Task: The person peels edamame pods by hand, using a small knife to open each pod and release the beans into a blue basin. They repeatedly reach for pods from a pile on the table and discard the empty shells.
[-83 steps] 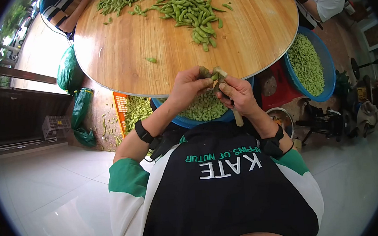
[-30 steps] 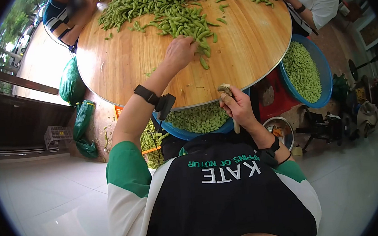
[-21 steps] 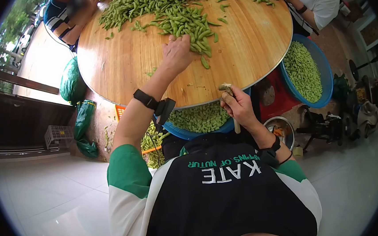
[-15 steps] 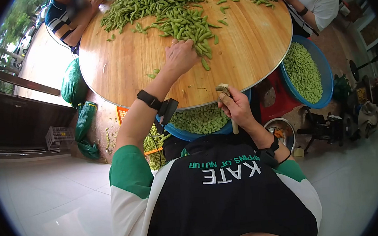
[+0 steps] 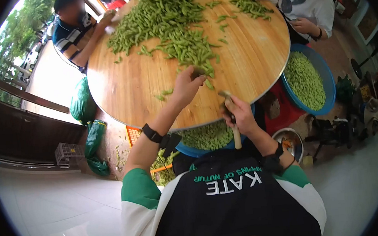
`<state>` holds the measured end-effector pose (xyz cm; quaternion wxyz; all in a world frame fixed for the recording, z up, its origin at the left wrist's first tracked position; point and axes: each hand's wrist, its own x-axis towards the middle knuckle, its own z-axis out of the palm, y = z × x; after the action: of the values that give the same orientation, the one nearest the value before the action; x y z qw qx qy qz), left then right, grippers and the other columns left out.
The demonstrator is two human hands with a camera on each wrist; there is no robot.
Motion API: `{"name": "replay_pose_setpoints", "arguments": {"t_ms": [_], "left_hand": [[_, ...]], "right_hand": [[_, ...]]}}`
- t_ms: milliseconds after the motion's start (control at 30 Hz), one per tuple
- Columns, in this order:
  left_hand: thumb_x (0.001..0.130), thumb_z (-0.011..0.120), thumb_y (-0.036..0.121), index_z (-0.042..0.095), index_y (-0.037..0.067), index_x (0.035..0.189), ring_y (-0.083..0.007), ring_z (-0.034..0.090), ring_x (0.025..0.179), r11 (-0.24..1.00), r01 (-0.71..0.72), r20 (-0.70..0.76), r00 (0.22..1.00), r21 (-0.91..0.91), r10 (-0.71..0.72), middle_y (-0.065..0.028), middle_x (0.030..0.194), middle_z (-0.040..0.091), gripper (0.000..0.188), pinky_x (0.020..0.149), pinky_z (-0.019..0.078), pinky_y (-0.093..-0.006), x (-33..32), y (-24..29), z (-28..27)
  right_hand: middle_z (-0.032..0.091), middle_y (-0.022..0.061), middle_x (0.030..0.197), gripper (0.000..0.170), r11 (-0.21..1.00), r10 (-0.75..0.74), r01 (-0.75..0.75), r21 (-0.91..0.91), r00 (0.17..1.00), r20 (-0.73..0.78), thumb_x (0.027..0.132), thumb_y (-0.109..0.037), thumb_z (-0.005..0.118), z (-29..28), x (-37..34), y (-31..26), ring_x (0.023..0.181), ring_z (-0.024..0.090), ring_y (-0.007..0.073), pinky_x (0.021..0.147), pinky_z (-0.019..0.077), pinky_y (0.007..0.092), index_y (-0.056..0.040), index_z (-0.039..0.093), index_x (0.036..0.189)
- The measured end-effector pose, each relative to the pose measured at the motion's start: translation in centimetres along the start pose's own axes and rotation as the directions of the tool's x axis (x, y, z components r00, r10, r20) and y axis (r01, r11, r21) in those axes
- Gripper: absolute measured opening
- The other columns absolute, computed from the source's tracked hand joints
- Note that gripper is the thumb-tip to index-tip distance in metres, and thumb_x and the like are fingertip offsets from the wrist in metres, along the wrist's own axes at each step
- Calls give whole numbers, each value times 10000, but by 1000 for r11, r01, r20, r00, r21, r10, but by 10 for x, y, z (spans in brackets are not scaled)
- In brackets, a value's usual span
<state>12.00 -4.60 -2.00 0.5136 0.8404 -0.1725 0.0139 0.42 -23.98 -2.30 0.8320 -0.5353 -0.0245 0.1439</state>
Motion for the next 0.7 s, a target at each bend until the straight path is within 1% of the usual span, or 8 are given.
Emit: {"name": "replay_pose_setpoints", "arguments": {"t_ms": [33, 67, 100, 267, 367, 433, 533, 700], "left_hand": [[879, 613, 110, 566, -2, 1000, -186, 560, 652, 952, 115, 105, 991, -283, -89, -100, 764, 601, 171, 561, 442, -300, -10, 17, 2], [899, 610, 109, 573, -7, 976, -114, 530, 603, 813, 243, 223, 964, -529, -143, -54, 725, 587, 144, 509, 416, -243, -19, 33, 4], [920, 581, 82, 567, -11, 977, -48, 487, 603, 794, 262, 246, 958, -548, -146, -4, 727, 556, 110, 492, 376, -191, -31, 47, 6], [917, 592, 95, 583, -16, 991, -39, 464, 565, 817, 272, 224, 958, -508, -180, 12, 700, 542, 134, 465, 347, -189, -58, 49, 13], [918, 596, 105, 608, -22, 984, -29, 441, 572, 744, 373, 292, 924, -555, -246, 28, 699, 537, 144, 474, 338, -191, -67, 49, 9], [916, 599, 110, 627, -22, 974, -23, 432, 597, 802, 310, 250, 946, -510, -207, 40, 708, 536, 146, 503, 347, -197, -70, 45, 8], [910, 608, 109, 631, -15, 968, -23, 435, 623, 859, 209, 191, 973, -468, -132, 45, 710, 541, 139, 537, 366, -204, -76, 46, 9], [906, 612, 102, 631, -11, 970, -28, 442, 635, 878, 170, 166, 980, -447, -105, 42, 727, 549, 132, 555, 379, -211, -78, 40, 9]], "right_hand": [[515, 39, 808, 322, 999, 2, -1, 39, 1000, -29, 994, -235, 447, -1, 5, 3, 542, 430, 68, 425, 360, 198, -21, 458, 1234], [515, 39, 808, 322, 999, 24, -22, 40, 999, -47, 994, -235, 447, 0, 7, 0, 542, 430, 68, 425, 360, 198, -21, 458, 1234], [516, 45, 816, 296, 996, 8, -8, 86, 1000, 0, 995, -227, 444, 1, 8, -4, 542, 429, 72, 422, 358, 199, -22, 465, 1207], [521, 56, 814, 252, 979, -8, -12, 201, 995, 98, 997, -204, 433, 3, 3, -6, 540, 423, 83, 416, 352, 199, -24, 469, 1169], [522, 58, 803, 259, 967, 38, -75, 243, 987, 155, 999, -192, 421, 4, 0, -4, 532, 414, 85, 414, 348, 198, -26, 460, 1195], [521, 41, 811, 322, 955, 34, -87, 284, 981, 189, 1002, -204, 421, 3, -1, 0, 536, 417, 72, 416, 343, 186, -88, 450, 1302], [517, 39, 809, 333, 938, 59, -128, 321, 975, 214, 1001, -196, 422, 4, -4, -1, 530, 410, 73, 413, 342, 187, -94, 440, 1317], [515, 37, 802, 347, 926, 61, -147, 348, 967, 247, 999, -190, 425, 7, -5, -1, 523, 400, 71, 410, 339, 186, -98, 430, 1334]]}}
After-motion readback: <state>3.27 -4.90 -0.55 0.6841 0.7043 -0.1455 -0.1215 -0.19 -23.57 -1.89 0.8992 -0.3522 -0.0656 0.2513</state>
